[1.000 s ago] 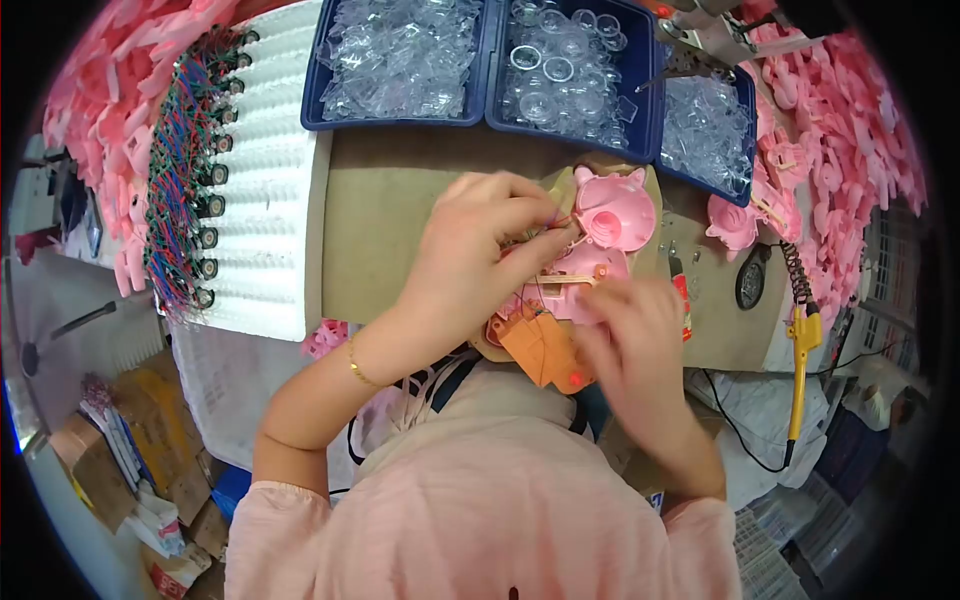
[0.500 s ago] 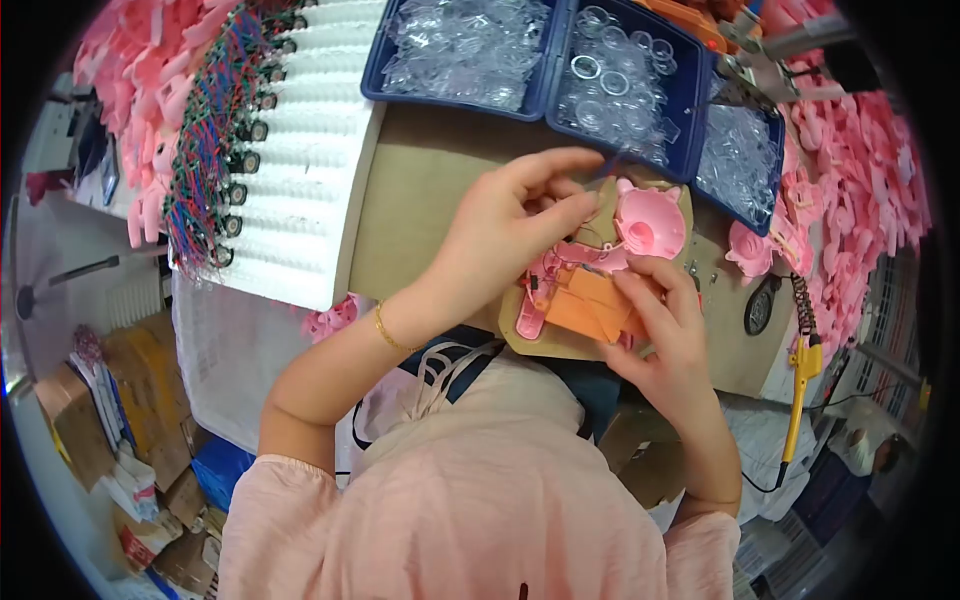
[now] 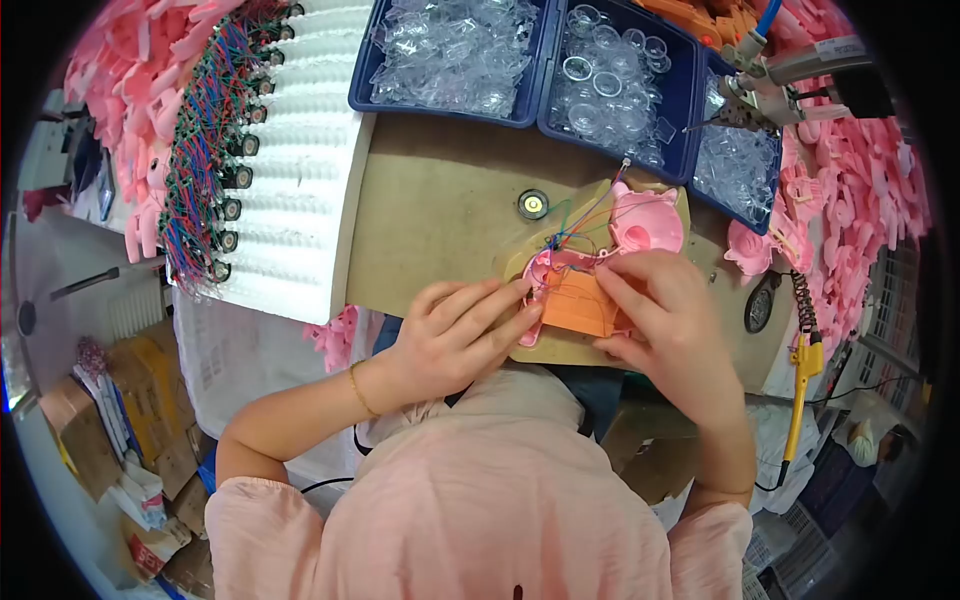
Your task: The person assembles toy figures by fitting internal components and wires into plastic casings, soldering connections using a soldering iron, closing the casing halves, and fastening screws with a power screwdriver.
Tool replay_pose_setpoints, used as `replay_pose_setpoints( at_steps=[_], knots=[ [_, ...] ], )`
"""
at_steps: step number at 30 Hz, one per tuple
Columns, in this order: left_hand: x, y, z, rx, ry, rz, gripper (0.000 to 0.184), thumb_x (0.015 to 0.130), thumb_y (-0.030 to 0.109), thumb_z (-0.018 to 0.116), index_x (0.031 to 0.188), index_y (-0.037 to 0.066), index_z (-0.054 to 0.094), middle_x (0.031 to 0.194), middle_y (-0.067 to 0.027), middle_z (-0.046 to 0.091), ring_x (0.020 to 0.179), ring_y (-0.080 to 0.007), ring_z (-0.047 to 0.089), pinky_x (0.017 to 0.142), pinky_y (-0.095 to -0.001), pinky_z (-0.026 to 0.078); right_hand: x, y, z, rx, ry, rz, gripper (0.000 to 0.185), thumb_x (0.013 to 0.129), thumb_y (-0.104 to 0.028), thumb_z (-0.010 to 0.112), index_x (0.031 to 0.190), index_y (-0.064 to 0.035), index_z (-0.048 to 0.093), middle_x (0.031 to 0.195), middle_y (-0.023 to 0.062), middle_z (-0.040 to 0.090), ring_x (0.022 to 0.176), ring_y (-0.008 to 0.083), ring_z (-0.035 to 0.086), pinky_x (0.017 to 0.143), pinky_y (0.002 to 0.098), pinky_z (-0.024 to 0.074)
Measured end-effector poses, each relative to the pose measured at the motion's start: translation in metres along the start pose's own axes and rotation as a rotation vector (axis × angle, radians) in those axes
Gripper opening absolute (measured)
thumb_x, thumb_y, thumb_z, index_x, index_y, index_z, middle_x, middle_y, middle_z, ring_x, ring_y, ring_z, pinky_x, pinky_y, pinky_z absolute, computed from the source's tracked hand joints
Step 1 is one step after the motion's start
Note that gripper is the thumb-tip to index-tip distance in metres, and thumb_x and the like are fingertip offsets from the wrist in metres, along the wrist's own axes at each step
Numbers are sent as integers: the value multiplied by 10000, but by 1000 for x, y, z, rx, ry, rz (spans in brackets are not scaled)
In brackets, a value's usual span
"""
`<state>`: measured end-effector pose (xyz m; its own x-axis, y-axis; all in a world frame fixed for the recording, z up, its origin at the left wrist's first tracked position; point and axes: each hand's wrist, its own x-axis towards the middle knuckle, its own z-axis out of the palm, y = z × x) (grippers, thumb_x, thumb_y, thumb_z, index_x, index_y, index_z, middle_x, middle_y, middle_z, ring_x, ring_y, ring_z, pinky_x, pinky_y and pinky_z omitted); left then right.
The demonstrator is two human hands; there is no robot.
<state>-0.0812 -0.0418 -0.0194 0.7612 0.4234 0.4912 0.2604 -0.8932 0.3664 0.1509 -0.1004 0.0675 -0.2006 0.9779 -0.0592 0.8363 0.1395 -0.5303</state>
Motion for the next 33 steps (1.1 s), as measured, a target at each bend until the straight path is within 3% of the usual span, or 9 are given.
replay_pose_setpoints(
  at_steps=[3,6,10,15,20,27,29,31,33],
  knots=[
    [-3,-4,5,-76,-5,-20,405,709,130,666,1112,123,619,1185,-29,562,1009,-172,530,861,-326,377,2,1,1,-53,25,-33,587,559,-157,766,1100,-22,584,1069,100,549,1025,293,518,880,406,407],
    [0,-5,3,-138,-35,-28,419,668,106,710,1079,111,626,1176,-75,560,989,-233,525,833,-355,396,5,4,-3,-43,2,-28,566,586,-181,753,1104,-27,584,1074,97,552,1015,290,519,884,407,400],
    [11,-4,-9,-144,-53,-53,435,685,139,697,1112,123,620,1160,-38,571,998,-187,534,817,-334,375,-1,8,2,-29,46,-63,532,607,-191,752,1087,-25,591,1079,102,551,1001,285,520,876,395,401],
    [74,-1,-35,-35,-188,56,434,736,274,670,1137,124,605,1135,14,588,1010,-189,528,813,-348,364,-30,11,-4,-3,254,190,447,624,-187,759,1018,-29,618,960,91,557,915,274,520,789,365,414],
    [81,9,-6,22,-266,157,385,792,288,639,1139,121,611,1158,16,594,1067,-157,516,858,-343,386,-38,13,19,-237,313,68,439,586,-182,765,969,-16,630,823,78,544,747,258,505,660,365,396],
    [86,7,-7,33,-351,204,376,790,266,641,1129,107,612,1162,3,594,1077,-163,519,865,-342,389,-35,28,15,-113,282,40,430,654,-211,723,1033,-31,630,794,52,532,754,238,513,652,355,407],
    [84,7,-7,-59,-277,120,348,782,236,651,1099,94,623,1164,-9,595,1083,-169,518,865,-353,392,-33,28,14,117,278,161,372,623,-113,748,969,-26,642,870,77,567,799,258,533,703,353,419],
    [84,5,-14,-146,-227,37,254,784,181,655,1017,80,642,1087,-34,621,1016,-209,549,825,-353,419,-19,26,12,57,390,136,363,633,-98,737,976,-27,639,920,83,568,836,262,540,744,362,422],
    [76,1,-21,-200,-62,-302,168,819,189,616,918,53,626,937,-88,627,903,-258,579,760,-357,455,0,18,8,10,505,143,355,644,-82,725,983,-28,637,969,88,569,873,266,548,785,371,424]
  ],
)
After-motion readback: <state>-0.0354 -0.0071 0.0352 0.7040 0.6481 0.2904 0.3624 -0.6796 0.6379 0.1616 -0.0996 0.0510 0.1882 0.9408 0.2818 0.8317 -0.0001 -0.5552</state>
